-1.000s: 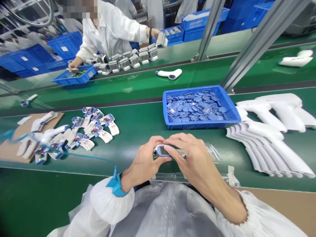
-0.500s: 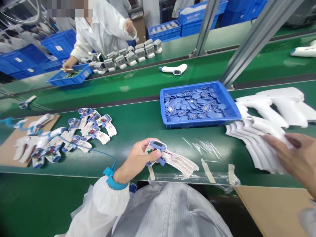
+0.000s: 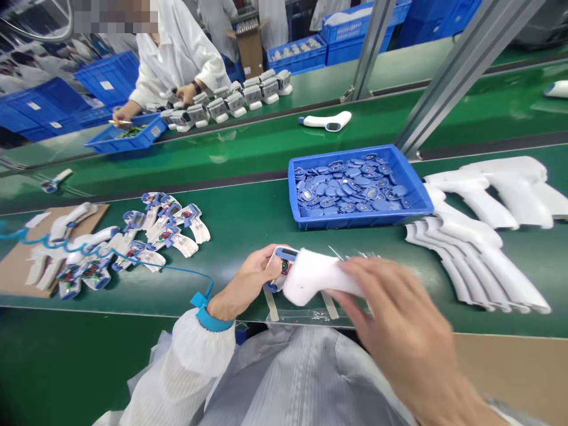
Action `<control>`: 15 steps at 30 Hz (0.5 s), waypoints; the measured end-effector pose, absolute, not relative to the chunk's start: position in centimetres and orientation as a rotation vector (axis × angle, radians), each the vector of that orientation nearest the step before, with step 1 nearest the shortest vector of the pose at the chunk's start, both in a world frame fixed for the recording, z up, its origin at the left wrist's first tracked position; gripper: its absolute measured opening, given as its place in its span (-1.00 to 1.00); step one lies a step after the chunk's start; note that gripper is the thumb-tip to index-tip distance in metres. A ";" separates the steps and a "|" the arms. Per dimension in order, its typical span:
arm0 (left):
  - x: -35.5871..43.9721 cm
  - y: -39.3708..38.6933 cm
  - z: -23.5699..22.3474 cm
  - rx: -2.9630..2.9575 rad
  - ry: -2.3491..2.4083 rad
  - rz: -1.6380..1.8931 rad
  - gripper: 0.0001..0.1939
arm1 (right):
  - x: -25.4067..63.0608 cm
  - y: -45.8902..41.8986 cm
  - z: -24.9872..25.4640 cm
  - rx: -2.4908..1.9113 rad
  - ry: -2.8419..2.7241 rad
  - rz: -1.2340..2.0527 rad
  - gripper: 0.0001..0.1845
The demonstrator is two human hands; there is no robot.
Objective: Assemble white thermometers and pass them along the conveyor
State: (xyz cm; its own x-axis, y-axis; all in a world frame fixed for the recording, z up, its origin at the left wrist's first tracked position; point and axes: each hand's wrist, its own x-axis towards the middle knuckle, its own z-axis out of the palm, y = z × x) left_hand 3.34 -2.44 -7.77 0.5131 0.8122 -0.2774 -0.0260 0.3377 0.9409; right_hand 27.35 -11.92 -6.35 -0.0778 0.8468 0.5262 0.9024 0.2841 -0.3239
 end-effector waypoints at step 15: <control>2.9 -2.4 -6.6 1.623 1.088 0.517 -0.50 | 22.1 -6.0 -4.8 -1.572 -1.570 0.991 -0.51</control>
